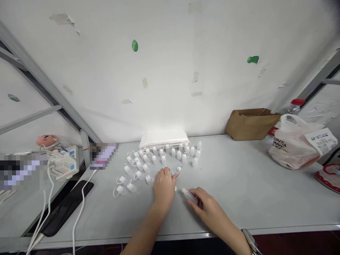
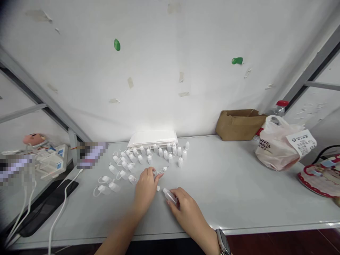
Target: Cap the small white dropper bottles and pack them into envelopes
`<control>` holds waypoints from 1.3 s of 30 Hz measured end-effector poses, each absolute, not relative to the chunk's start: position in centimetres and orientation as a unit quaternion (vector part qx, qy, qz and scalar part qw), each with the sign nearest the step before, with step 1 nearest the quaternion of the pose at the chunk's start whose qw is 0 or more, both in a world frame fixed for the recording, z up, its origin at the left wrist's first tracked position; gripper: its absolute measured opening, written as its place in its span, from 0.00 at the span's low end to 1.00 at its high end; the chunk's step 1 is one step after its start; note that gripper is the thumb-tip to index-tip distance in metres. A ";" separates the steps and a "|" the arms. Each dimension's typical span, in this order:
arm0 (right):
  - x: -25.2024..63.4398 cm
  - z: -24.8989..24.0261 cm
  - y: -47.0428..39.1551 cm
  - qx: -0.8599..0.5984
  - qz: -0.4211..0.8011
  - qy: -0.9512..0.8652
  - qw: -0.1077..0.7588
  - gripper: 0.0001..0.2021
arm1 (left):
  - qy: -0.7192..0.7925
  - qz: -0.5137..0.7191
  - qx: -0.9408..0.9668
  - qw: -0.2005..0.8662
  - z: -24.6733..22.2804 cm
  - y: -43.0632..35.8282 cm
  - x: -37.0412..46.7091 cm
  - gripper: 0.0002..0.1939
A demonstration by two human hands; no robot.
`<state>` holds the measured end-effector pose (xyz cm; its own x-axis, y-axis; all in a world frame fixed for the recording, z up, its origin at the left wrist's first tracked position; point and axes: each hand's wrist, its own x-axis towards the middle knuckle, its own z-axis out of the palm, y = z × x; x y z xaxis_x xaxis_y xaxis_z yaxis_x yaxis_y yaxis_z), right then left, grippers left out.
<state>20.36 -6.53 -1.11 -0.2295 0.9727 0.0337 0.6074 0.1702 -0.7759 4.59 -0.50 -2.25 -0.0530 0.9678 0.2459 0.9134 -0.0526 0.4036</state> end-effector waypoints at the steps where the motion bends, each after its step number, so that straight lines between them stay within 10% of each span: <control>1: 20.4 -1.1 -6.5 -0.555 0.327 -0.713 0.279 0.08 | 0.686 0.237 0.686 0.062 -2.2 -0.2 4.6 0.07; 25: 19.6 0.9 -6.4 -0.498 0.378 -0.679 0.384 0.08 | 0.520 0.518 0.415 0.538 1.0 -1.8 2.8 0.12; 39: 17.8 0.7 -7.2 -0.472 0.378 -0.709 0.364 0.08 | 0.540 0.538 0.354 0.542 -0.2 -2.1 2.4 0.14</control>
<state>17.78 -7.19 0.71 -0.2892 0.9438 0.1598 0.3937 0.2695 -0.8789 2.44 -2.07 -0.21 -0.1622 0.9654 -0.2043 -0.2008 0.1704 0.9647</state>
